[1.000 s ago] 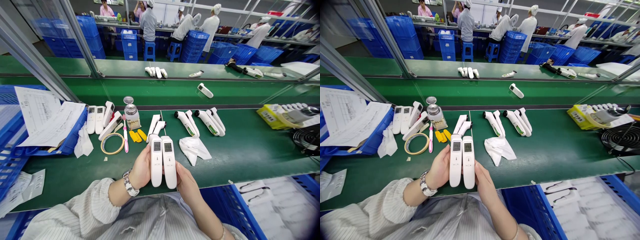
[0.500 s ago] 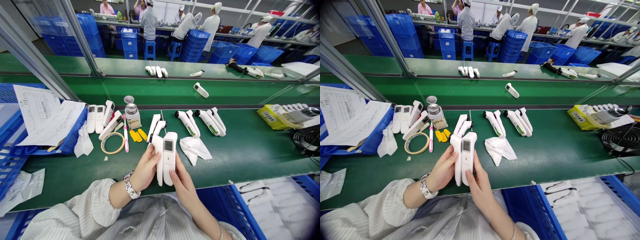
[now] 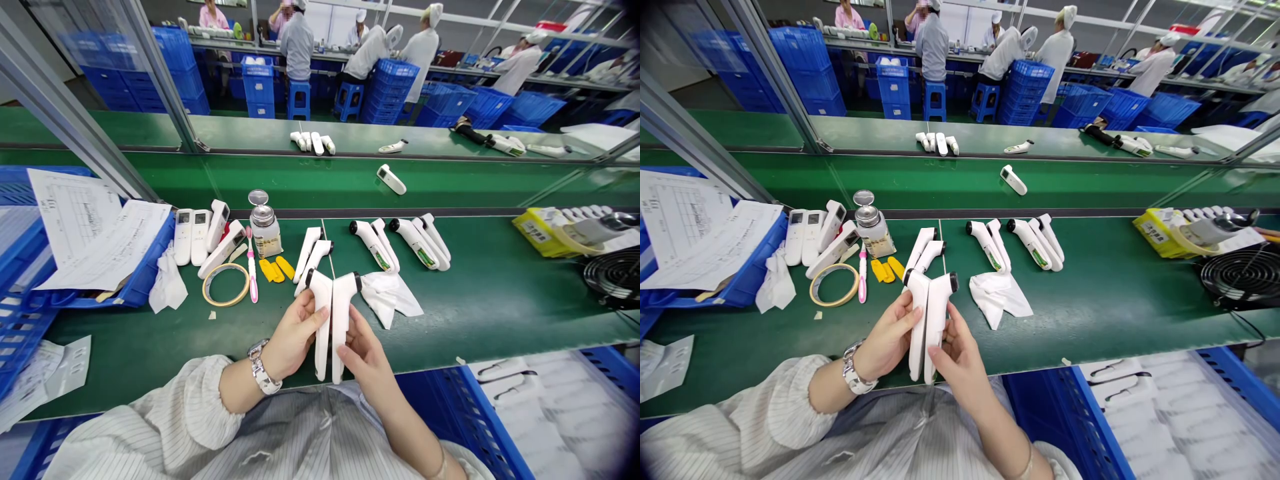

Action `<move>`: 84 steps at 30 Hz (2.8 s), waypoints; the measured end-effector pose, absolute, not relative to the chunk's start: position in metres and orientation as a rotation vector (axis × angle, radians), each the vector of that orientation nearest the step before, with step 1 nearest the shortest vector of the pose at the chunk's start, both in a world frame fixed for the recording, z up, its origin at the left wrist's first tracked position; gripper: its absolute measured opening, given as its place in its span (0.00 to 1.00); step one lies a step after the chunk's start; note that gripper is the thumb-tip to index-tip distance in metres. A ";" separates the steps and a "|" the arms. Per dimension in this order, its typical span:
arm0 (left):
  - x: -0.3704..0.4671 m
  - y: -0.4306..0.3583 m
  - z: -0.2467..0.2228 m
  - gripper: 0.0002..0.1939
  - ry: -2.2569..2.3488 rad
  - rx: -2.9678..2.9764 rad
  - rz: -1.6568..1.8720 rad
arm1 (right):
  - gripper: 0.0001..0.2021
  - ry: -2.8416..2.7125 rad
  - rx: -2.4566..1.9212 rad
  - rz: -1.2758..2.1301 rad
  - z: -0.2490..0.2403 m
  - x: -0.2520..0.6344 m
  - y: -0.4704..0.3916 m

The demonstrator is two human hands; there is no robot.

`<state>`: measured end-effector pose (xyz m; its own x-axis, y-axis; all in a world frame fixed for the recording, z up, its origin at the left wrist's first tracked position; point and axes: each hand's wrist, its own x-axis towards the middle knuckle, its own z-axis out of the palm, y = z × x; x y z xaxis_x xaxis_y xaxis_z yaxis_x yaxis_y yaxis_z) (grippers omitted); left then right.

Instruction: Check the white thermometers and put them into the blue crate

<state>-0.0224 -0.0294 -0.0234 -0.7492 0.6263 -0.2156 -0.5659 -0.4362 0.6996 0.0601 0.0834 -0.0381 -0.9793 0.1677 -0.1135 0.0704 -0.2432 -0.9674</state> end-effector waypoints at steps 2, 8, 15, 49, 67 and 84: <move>-0.022 -0.029 -0.025 0.18 1.044 0.099 2.201 | 0.22 -1.848 -0.359 2.454 -0.039 0.060 0.085; -0.023 -0.029 -0.028 0.25 1.125 0.074 2.187 | 0.19 -1.604 -0.531 2.646 -0.037 0.058 0.084; -0.026 -0.029 -0.028 0.28 1.014 0.014 2.190 | 0.20 -1.419 -0.665 2.673 -0.035 0.054 0.085; -0.026 -0.033 -0.026 0.19 0.994 0.181 2.139 | 0.18 -1.352 -0.352 2.755 -0.050 0.058 0.101; -0.037 -0.032 -0.027 0.16 0.883 -0.049 2.136 | 0.15 -1.063 -0.567 2.943 -0.040 0.055 0.103; -0.039 -0.033 -0.029 0.30 0.887 0.011 2.133 | 0.32 -1.348 -0.565 2.698 -0.040 0.056 0.109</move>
<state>-0.0388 -0.0335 -0.0291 -0.6739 0.6853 -0.2760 -0.6790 -0.4272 0.5971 0.0560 0.1091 -0.0400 -0.9296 0.2256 -0.2913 0.0974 -0.6121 -0.7848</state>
